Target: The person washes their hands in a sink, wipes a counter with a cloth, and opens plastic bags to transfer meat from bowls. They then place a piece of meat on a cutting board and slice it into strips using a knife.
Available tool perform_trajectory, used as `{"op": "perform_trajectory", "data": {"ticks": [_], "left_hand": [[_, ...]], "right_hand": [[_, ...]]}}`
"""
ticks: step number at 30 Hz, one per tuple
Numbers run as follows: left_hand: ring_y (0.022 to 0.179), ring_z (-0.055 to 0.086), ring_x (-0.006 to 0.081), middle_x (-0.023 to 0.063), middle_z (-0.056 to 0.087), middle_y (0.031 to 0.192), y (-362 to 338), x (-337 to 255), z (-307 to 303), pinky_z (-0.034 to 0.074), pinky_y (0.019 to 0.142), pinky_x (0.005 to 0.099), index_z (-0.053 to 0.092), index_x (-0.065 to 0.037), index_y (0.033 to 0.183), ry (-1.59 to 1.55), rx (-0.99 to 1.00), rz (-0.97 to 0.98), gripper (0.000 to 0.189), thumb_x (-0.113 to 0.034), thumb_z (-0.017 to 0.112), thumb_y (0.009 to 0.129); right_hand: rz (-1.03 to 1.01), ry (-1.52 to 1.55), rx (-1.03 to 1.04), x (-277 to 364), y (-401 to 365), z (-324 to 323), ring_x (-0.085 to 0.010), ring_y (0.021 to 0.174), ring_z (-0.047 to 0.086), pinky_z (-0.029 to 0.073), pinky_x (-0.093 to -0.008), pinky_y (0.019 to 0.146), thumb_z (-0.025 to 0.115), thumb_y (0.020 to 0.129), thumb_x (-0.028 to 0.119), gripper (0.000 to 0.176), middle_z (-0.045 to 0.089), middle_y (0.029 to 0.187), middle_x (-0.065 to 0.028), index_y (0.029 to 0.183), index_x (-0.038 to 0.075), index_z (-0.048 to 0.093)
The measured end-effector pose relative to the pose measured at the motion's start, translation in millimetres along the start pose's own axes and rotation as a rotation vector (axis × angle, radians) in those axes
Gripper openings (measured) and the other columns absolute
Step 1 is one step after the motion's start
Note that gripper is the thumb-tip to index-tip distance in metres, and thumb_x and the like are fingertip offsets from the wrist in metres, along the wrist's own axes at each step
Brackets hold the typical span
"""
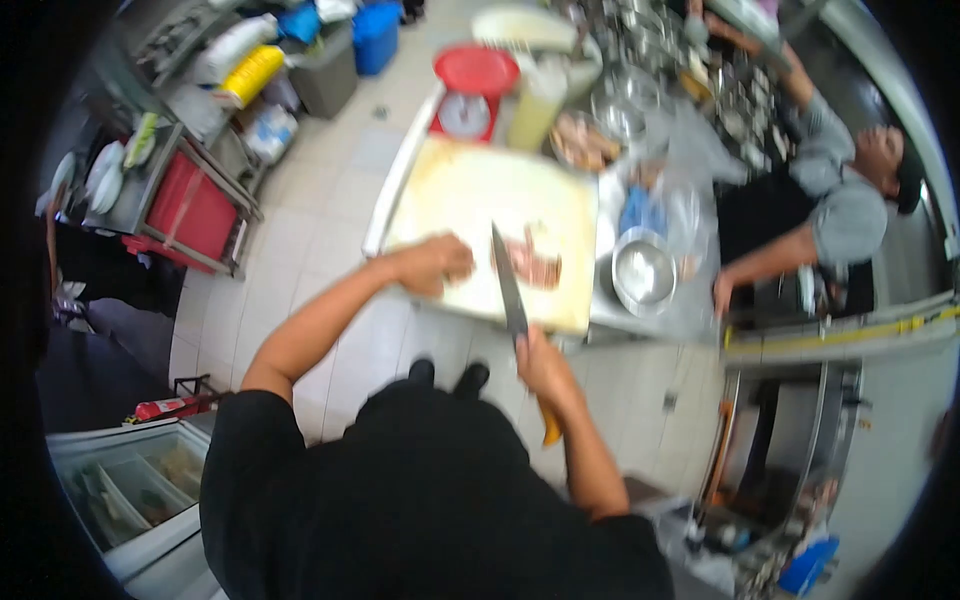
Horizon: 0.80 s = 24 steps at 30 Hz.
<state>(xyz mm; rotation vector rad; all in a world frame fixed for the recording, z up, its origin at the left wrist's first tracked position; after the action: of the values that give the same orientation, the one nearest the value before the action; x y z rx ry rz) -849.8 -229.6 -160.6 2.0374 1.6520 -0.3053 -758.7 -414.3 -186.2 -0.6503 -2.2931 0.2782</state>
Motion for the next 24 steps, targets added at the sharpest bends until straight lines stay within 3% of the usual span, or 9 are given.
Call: {"op": "perform_trajectory", "data": {"ticks": [2, 3, 9, 11, 12, 14, 15, 18, 24], "left_hand": [[0.084, 0.051, 0.0318, 0.0115, 0.054, 0.083, 6, 9, 11, 0.041, 0.076, 0.0425, 0.054, -0.006, 0.073, 0.106, 0.041, -0.033, 0.016, -0.010, 0.062, 0.059], [0.085, 0.051, 0.0320, 0.0122, 0.054, 0.083, 10, 11, 13, 0.042, 0.075, 0.0420, 0.055, -0.006, 0.073, 0.149, 0.080, -0.053, 0.016, -0.012, 0.062, 0.060], [0.082, 0.054, 0.0306, 0.0146, 0.057, 0.084, -5, 18, -25, 0.046, 0.074, 0.0386, 0.057, -0.002, 0.089, 0.125, -0.125, -0.235, 0.033, -0.017, 0.067, 0.061], [0.077, 0.060, 0.0230, 0.0118, 0.060, 0.083, -24, 33, -39, 0.049, 0.071, 0.0332, 0.056, -0.001, 0.097, -0.170, -0.381, -0.451, 0.034, -0.014, 0.069, 0.069], [0.077, 0.060, 0.0230, 0.0118, 0.060, 0.083, -26, 35, -39, 0.049, 0.071, 0.0332, 0.056, -0.001, 0.097, -0.159, -0.384, -0.447, 0.034, -0.014, 0.069, 0.069], [0.079, 0.061, 0.0177, 0.0108, 0.060, 0.084, -40, 48, -38, 0.049, 0.072, 0.0300, 0.058, 0.002, 0.096, -0.606, -0.600, -0.517, 0.031, -0.016, 0.070, 0.074], [0.073, 0.061, 0.0116, 0.0069, 0.062, 0.079, -40, 48, -34, 0.049, 0.068, 0.0255, 0.058, 0.001, 0.095, -0.875, -0.655, -0.484, 0.019, -0.007, 0.065, 0.079], [0.077, 0.063, 0.0143, 0.0068, 0.062, 0.084, -44, 41, -36, 0.051, 0.071, 0.0263, 0.056, 0.000, 0.098, -0.911, -0.664, -0.484, 0.017, 0.002, 0.060, 0.081], [0.082, 0.063, 0.0141, 0.0072, 0.062, 0.085, -38, 40, -9, 0.051, 0.075, 0.0274, 0.056, 0.003, 0.105, -1.018, -0.663, -0.562, 0.026, -0.004, 0.066, 0.082]], "right_hand": [[0.077, 0.146, 0.046, 13, -5, -3, -0.0186, 0.045, 0.053, 0.046, -0.0339, 0.039, 0.042, 0.095, 0.023, 0.021, 0.054, 0.058, -0.0089, 0.099, 0.002, 0.043], [0.075, 0.189, 0.052, 2, 0, 3, -0.0175, 0.045, 0.053, 0.046, -0.0326, 0.040, 0.042, 0.095, 0.021, 0.020, 0.053, 0.058, -0.0086, 0.100, 0.002, 0.042], [0.149, 0.210, 0.038, 2, -1, -16, -0.0156, 0.046, 0.053, 0.048, -0.0317, 0.039, 0.043, 0.094, 0.020, 0.021, 0.055, 0.062, -0.0093, 0.102, 0.001, 0.040], [0.145, 0.232, 0.059, 1, -3, -19, -0.0154, 0.046, 0.053, 0.048, -0.0315, 0.039, 0.043, 0.094, 0.020, 0.022, 0.055, 0.062, -0.0088, 0.103, 0.001, 0.040], [0.144, 0.249, 0.080, 4, -1, -21, -0.0151, 0.046, 0.053, 0.048, -0.0313, 0.039, 0.043, 0.094, 0.020, 0.022, 0.054, 0.062, -0.0082, 0.104, 0.000, 0.039], [0.136, 0.229, 0.107, 8, 1, -22, -0.0147, 0.047, 0.053, 0.047, -0.0311, 0.040, 0.043, 0.094, 0.020, 0.022, 0.054, 0.063, -0.0079, 0.105, 0.000, 0.039], [0.100, 0.236, 0.121, 7, 6, -18, -0.0145, 0.047, 0.053, 0.047, -0.0310, 0.040, 0.042, 0.095, 0.019, 0.022, 0.054, 0.063, -0.0081, 0.105, 0.000, 0.038], [0.069, 0.230, 0.172, 17, 7, -14, -0.0145, 0.046, 0.052, 0.047, -0.0307, 0.040, 0.041, 0.095, 0.019, 0.023, 0.054, 0.063, -0.0089, 0.106, 0.000, 0.038], [0.077, 0.140, 0.308, 27, 8, -1, -0.0162, 0.045, 0.052, 0.047, -0.0314, 0.040, 0.041, 0.095, 0.019, 0.023, 0.055, 0.064, -0.0105, 0.106, -0.001, 0.038]]}}
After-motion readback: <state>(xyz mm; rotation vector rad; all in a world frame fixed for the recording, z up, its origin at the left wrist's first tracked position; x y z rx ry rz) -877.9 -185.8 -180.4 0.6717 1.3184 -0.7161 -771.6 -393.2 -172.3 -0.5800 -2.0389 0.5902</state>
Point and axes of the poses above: each hand's wrist, its own y-axis towards the middle knuckle, its own z-axis out of the palm, x = y × z, the point moved 9 cm from there along y, towards the middle knuckle
